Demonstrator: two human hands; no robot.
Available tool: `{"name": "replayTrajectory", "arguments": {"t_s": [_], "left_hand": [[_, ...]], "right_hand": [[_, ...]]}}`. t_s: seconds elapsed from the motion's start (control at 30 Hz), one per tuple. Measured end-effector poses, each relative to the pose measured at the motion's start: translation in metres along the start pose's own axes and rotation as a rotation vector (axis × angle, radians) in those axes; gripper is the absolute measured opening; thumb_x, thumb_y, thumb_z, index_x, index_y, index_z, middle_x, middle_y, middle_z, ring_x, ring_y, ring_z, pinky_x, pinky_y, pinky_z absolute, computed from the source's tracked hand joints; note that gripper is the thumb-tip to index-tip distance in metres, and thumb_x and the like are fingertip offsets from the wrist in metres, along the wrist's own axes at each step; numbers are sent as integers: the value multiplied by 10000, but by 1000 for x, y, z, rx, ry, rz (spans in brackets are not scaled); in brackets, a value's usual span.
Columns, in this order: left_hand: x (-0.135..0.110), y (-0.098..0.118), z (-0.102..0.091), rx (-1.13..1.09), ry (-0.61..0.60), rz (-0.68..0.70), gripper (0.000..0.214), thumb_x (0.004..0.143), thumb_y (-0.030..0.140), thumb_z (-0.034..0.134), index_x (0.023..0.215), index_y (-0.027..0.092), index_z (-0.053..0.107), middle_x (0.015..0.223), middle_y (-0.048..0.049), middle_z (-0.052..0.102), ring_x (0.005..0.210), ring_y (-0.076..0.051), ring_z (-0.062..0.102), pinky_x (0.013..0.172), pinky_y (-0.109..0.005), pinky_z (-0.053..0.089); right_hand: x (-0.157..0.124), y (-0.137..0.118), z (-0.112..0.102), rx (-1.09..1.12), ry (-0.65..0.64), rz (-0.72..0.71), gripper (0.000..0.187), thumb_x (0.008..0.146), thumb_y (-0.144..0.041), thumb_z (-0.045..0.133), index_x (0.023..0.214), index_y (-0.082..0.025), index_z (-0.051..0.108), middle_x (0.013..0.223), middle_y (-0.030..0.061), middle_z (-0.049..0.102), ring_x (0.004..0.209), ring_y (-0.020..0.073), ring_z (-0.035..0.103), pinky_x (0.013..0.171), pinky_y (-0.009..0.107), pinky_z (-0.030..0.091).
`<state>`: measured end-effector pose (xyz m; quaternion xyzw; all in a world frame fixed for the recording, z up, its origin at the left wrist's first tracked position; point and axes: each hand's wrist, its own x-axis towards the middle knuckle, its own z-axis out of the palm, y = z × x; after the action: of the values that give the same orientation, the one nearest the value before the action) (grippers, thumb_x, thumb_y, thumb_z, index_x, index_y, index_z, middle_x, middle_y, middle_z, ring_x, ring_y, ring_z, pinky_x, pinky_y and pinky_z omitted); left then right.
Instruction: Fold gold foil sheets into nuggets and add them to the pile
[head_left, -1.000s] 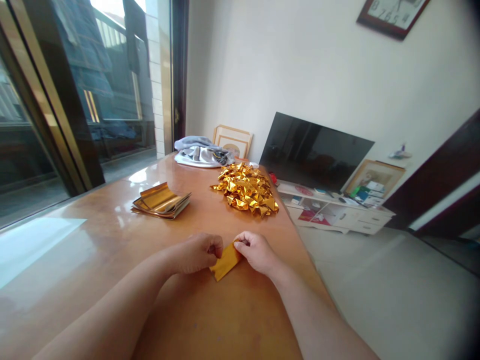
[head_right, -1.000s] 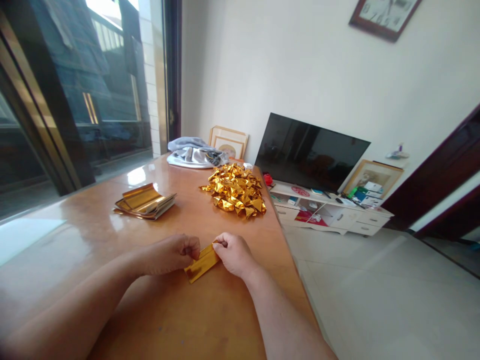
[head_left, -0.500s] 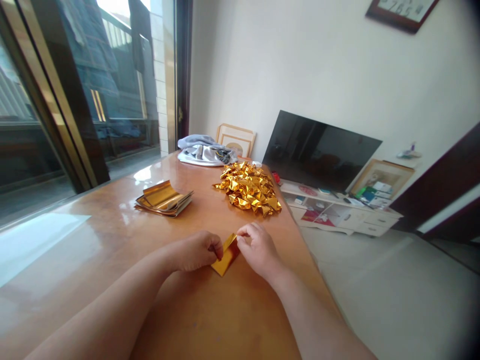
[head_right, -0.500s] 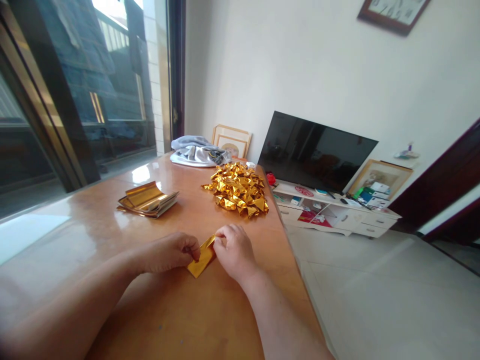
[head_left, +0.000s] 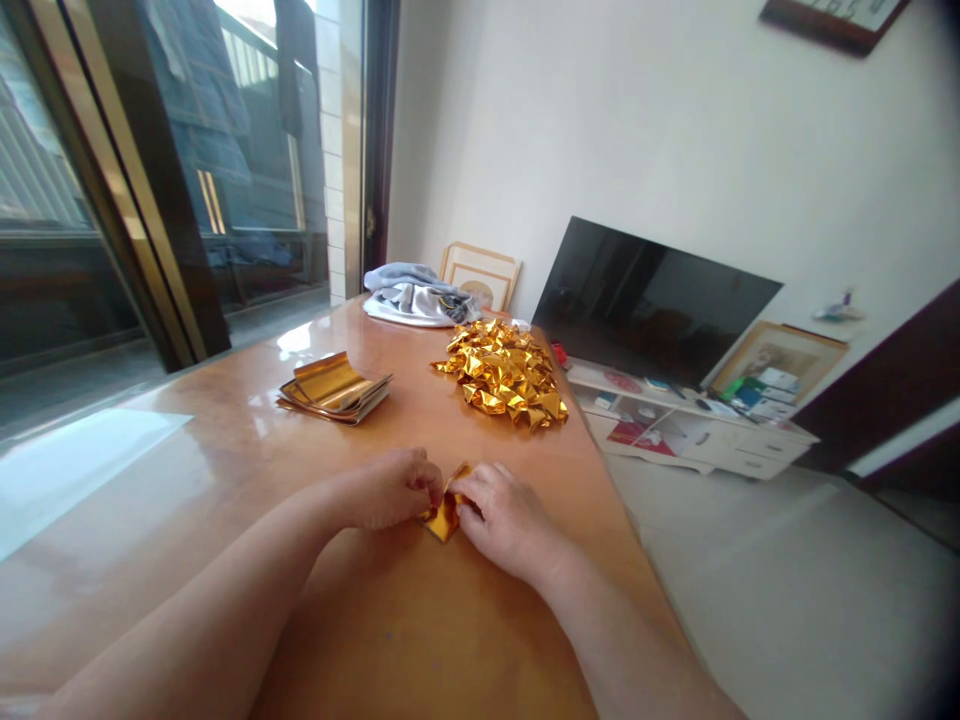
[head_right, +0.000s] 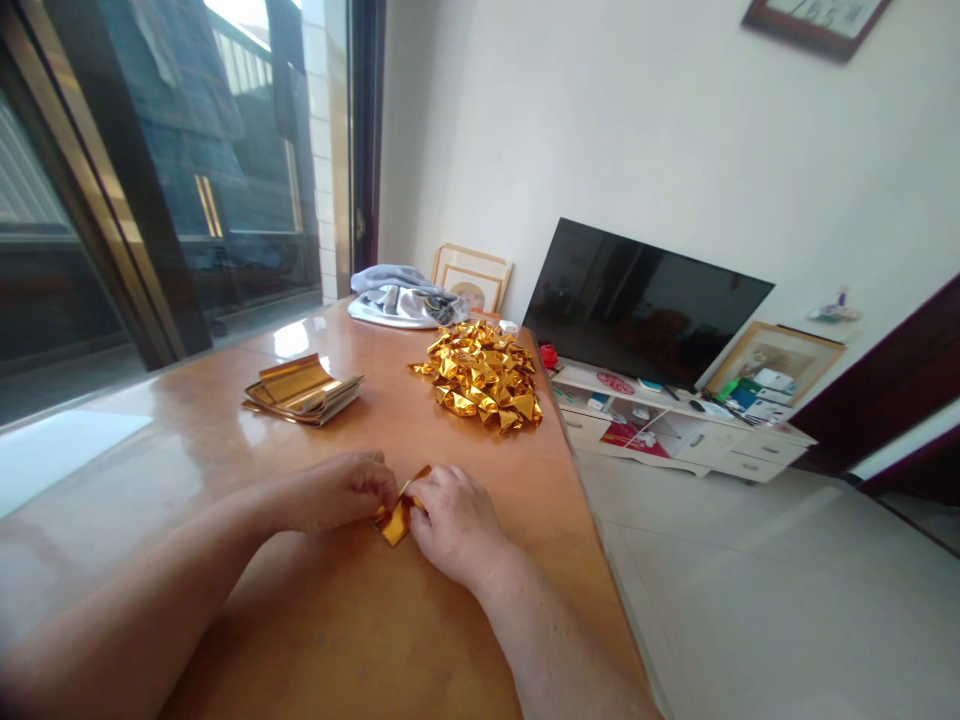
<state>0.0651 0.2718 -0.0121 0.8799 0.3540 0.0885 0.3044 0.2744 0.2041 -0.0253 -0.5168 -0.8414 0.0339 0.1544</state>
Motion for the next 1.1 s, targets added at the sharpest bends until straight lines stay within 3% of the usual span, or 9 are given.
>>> {"name": "replayTrajectory", "arguments": {"t_s": [0.1,0.27,0.47,0.7,1.1], "left_hand": [[-5,4,-6,-23,17,-4,293,769,171,495,849,201,776,895,-21,704,838,-176,632,765,-241,467],[-9,9,-6,-139,-99,46,378,791,138,458,954,231,786,917,15,760,805,-147,665,741,-208,473],[-11,13,-8,116,-13,-122,277,766,180,521,864,227,776,832,3,761,725,-152,643,649,-213,432],[-7,12,-4,189,-12,-194,212,750,254,591,864,241,770,789,2,740,668,-154,618,547,-224,361],[-4,-4,-3,15,-65,-196,232,720,276,598,885,232,754,767,14,722,677,-153,625,518,-211,362]], "right_hand": [[-1,-1,1,-32,-1,-10,216,954,-231,569,1104,-275,717,1015,57,634,976,206,561,842,290,433],[-1,-2,2,-47,3,-12,194,959,-238,559,1072,-274,713,1005,55,621,981,209,547,844,295,428],[-1,-2,1,-58,-5,-16,228,947,-211,566,1113,-276,708,1006,59,613,971,210,541,844,300,426],[-1,2,3,-10,9,-19,260,940,-186,552,1124,-276,711,997,60,619,971,213,551,848,310,442],[-15,1,-14,170,-31,-65,402,807,-265,755,1195,-271,651,1161,45,617,1112,239,526,975,368,430]]}}
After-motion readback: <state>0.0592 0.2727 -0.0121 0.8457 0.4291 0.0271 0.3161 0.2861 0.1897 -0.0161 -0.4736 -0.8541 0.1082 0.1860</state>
